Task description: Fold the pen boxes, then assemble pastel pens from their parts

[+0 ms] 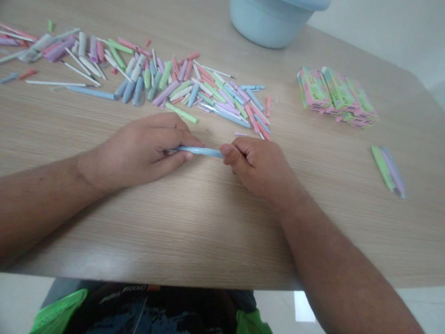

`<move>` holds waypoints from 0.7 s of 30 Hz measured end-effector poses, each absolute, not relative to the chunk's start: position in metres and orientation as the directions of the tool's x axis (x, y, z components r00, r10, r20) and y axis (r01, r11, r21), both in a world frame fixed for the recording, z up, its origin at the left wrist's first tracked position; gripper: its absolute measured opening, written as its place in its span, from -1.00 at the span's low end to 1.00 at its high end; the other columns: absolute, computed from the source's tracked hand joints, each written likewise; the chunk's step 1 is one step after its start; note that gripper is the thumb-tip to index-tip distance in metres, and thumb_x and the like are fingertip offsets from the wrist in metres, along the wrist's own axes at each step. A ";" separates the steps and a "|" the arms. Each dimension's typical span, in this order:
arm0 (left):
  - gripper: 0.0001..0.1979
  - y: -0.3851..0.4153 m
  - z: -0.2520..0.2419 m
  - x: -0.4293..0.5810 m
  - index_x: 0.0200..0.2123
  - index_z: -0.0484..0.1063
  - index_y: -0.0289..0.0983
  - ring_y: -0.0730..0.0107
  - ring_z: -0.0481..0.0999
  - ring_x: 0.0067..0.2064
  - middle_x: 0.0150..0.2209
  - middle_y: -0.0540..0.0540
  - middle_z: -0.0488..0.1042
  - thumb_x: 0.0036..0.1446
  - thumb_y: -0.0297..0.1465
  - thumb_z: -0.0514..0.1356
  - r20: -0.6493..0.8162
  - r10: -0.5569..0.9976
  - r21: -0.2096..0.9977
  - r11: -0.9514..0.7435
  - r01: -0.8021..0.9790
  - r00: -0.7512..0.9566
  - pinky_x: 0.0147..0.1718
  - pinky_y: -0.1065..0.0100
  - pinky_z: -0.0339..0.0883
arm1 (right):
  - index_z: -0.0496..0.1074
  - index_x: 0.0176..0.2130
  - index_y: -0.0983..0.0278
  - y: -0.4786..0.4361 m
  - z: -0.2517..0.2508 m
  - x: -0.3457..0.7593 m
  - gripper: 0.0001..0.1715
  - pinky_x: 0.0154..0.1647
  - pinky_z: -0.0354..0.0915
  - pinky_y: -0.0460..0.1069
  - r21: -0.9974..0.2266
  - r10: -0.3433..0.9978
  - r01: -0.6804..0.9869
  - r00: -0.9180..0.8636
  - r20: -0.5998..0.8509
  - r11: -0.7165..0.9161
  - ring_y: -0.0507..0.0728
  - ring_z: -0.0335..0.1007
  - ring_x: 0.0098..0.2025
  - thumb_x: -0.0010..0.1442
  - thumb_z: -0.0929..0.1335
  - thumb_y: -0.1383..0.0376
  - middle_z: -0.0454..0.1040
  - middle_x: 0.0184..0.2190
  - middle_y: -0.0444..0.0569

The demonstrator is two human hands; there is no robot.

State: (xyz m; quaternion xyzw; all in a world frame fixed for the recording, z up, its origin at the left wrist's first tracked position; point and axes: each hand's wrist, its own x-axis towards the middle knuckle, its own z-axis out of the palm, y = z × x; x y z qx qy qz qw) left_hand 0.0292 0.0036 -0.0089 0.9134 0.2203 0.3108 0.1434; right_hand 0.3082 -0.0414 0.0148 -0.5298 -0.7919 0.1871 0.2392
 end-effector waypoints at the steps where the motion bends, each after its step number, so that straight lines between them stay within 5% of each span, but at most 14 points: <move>1: -0.73 0.003 -0.009 0.029 0.07 0.70 -0.27 0.12 0.64 -0.03 -0.08 -0.20 0.66 0.49 -0.42 0.20 0.498 0.495 0.399 -0.860 0.318 0.712 0.09 0.11 0.56 | 0.56 -0.41 0.20 -0.041 0.012 0.308 -0.17 -0.37 0.21 0.03 -0.572 0.934 0.738 -0.306 0.186 0.357 0.10 0.45 -0.47 0.49 0.30 -0.38 0.55 -0.54 -0.08; 7: -0.72 0.005 -0.010 0.029 0.05 0.71 -0.25 0.12 0.63 -0.04 -0.12 -0.17 0.65 0.49 -0.41 0.18 0.479 0.531 0.409 -0.840 0.357 0.699 0.07 0.12 0.55 | 0.65 -0.12 0.18 -0.041 0.001 0.309 -0.38 -0.43 0.34 0.00 -0.784 0.979 0.586 -0.136 0.151 0.203 0.11 0.50 -0.48 0.34 0.52 -0.30 0.64 -0.46 -0.11; 13: -0.72 0.009 -0.011 0.029 0.04 0.71 -0.24 0.08 0.64 -0.01 -0.12 -0.17 0.67 0.47 -0.38 0.19 0.483 0.560 0.439 -0.820 0.368 0.673 0.09 0.09 0.54 | 0.70 0.03 0.14 -0.038 -0.002 0.318 -0.56 -0.33 0.47 0.07 -0.770 0.969 0.591 -0.190 0.157 0.241 0.19 0.62 -0.34 0.34 0.59 -0.07 0.72 -0.32 -0.07; 17: -0.73 0.009 -0.011 0.028 0.03 0.71 -0.22 0.07 0.65 -0.01 -0.13 -0.18 0.67 0.47 -0.37 0.19 0.481 0.558 0.436 -0.821 0.367 0.676 0.08 0.08 0.54 | 0.71 -0.05 0.14 -0.040 0.005 0.316 -0.65 -0.31 0.40 0.05 -0.691 0.964 0.673 -0.212 0.163 0.265 0.16 0.58 -0.38 0.43 0.52 -0.05 0.70 -0.39 -0.11; 21: -0.74 0.008 -0.010 0.028 0.03 0.70 -0.23 0.08 0.65 -0.01 -0.13 -0.17 0.66 0.48 -0.38 0.19 0.491 0.530 0.433 -0.837 0.334 0.692 0.06 0.10 0.54 | 0.61 -0.32 0.17 -0.043 0.016 0.310 -0.39 -0.32 0.31 0.04 -0.588 0.948 0.744 -0.261 0.180 0.317 0.13 0.50 -0.44 0.52 0.38 -0.20 0.64 -0.48 -0.08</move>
